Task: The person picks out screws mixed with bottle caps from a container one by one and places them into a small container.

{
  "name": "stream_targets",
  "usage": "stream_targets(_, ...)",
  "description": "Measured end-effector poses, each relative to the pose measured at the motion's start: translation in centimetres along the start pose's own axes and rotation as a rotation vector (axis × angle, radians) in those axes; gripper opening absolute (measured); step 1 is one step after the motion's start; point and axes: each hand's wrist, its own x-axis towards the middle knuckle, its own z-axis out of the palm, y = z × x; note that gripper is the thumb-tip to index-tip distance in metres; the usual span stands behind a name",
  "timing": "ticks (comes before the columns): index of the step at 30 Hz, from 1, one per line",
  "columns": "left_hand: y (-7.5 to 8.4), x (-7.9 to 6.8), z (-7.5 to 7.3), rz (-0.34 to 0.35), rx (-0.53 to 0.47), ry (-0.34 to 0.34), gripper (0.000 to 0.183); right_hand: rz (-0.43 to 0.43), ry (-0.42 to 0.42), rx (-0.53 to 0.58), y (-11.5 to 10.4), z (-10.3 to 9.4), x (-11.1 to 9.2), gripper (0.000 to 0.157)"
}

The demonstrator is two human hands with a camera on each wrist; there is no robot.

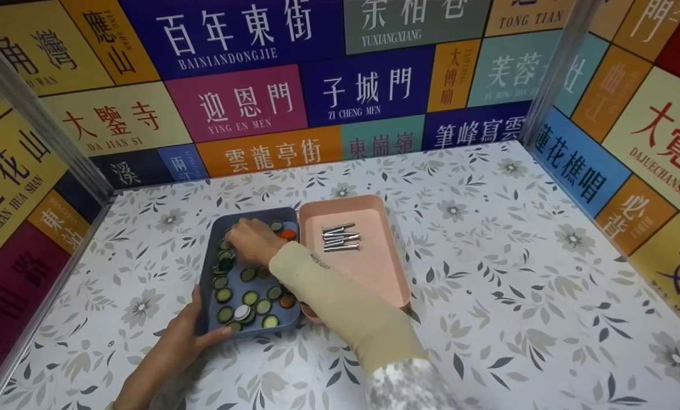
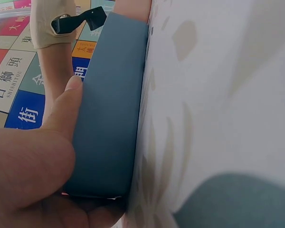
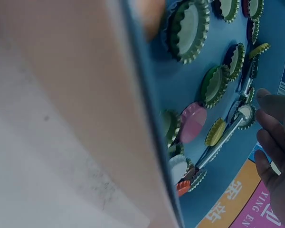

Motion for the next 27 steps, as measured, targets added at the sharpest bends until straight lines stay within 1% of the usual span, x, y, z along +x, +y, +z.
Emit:
stream_targets(5,0.09,-0.07,0.01,-0.016,-0.031,-0.002,0.123,0.012,-0.007,-0.02,-0.43,0.39,0.32,0.023)
stream_targets(8,0.12,-0.07,0.02,-0.02,-0.032,0.002,0.123,0.013,0.002,-0.036,-0.49,0.53,0.46,0.023)
stream_targets(14,-0.02,-0.03,0.05,-0.026,-0.039,0.001,0.122,0.041,0.046,0.0,-0.35,0.66,0.65,0.016)
stream_targets(19,-0.07,-0.01,0.12,-0.032,-0.062,-0.002,0.122,0.047,0.044,0.021,-0.29,0.57,0.76,0.014)
stream_targets(25,0.03,-0.12,0.05,-0.02,-0.078,0.002,0.122,0.044,0.033,0.004,-0.53,0.36,0.94,0.01)
stream_targets(27,0.01,-0.14,0.05,-0.006,-0.083,0.009,0.122,0.046,0.033,0.005,-0.65,0.35,1.02,0.011)
